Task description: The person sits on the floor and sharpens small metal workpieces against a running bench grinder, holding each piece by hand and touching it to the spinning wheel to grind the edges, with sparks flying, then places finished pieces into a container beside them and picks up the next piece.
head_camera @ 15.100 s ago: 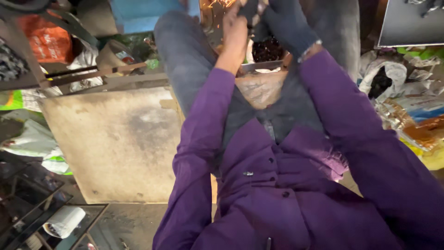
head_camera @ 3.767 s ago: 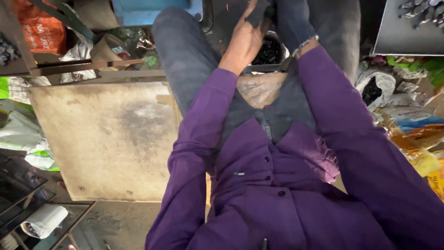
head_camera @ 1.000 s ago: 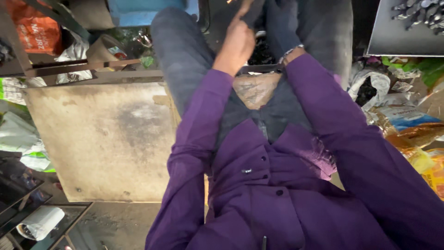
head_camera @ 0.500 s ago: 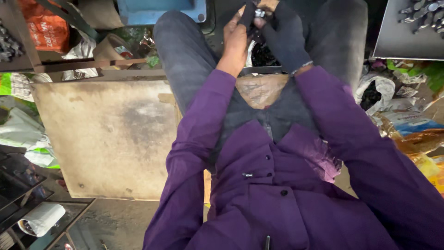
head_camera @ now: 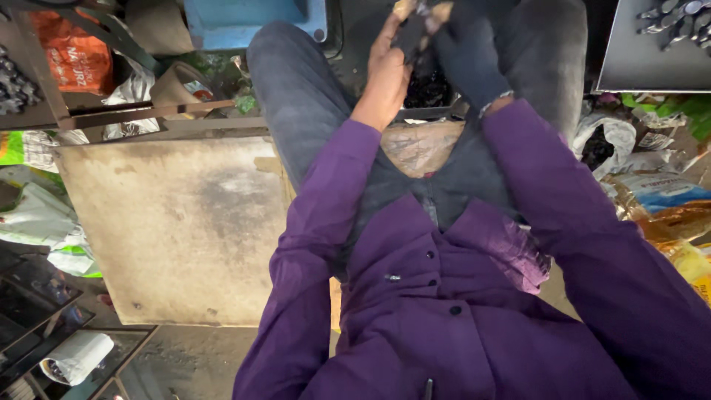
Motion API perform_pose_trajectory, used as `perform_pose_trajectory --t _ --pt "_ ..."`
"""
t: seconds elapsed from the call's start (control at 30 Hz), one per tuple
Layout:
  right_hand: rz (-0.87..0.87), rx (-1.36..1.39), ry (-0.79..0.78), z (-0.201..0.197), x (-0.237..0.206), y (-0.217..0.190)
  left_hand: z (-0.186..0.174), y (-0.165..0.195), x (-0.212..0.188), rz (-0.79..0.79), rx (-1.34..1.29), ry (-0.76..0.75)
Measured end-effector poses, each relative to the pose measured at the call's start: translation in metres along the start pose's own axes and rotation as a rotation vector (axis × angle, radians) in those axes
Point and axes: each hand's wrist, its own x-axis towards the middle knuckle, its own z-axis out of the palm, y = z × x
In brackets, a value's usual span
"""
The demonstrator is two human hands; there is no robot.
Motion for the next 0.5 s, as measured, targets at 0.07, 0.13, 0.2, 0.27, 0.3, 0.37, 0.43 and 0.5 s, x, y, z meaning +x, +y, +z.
perform_pose_trajectory --t 0.07,0.13,0.2,0.27,0.3,0.37,0.43,0.5 --pt "0.039 0.208 -0.138 -0.001 0.009 -0.019 -0.004 0.007 0.001 0.081 0.201 -0.042" --pt "0.218 0.26 -0.202 -0.003 0.021 -0.032 -0.01 0.011 0.008 0.095 0.298 -0.025" --pt "0.48 0.367 -0.186 -0.004 0.03 -0.035 -0.014 0.011 0.025 0.038 0.285 0.037" --pt "0.486 0.393 -0.163 -0.002 0.032 -0.029 -0.017 0.002 0.035 0.142 0.193 -0.061" --pt "0.357 0.37 -0.147 0.001 0.03 -0.025 -0.017 0.001 0.036 0.2 0.151 -0.11" --pt "0.171 0.205 -0.133 0.003 0.024 -0.016 -0.02 -0.003 0.037 0.299 0.314 -0.06" --pt "0.088 -0.071 -0.136 -0.003 0.02 -0.012 -0.026 -0.004 0.029 0.336 0.452 -0.095" --pt "-0.145 -0.201 -0.168 -0.025 0.023 -0.014 -0.03 0.005 0.018 0.318 0.54 -0.258"
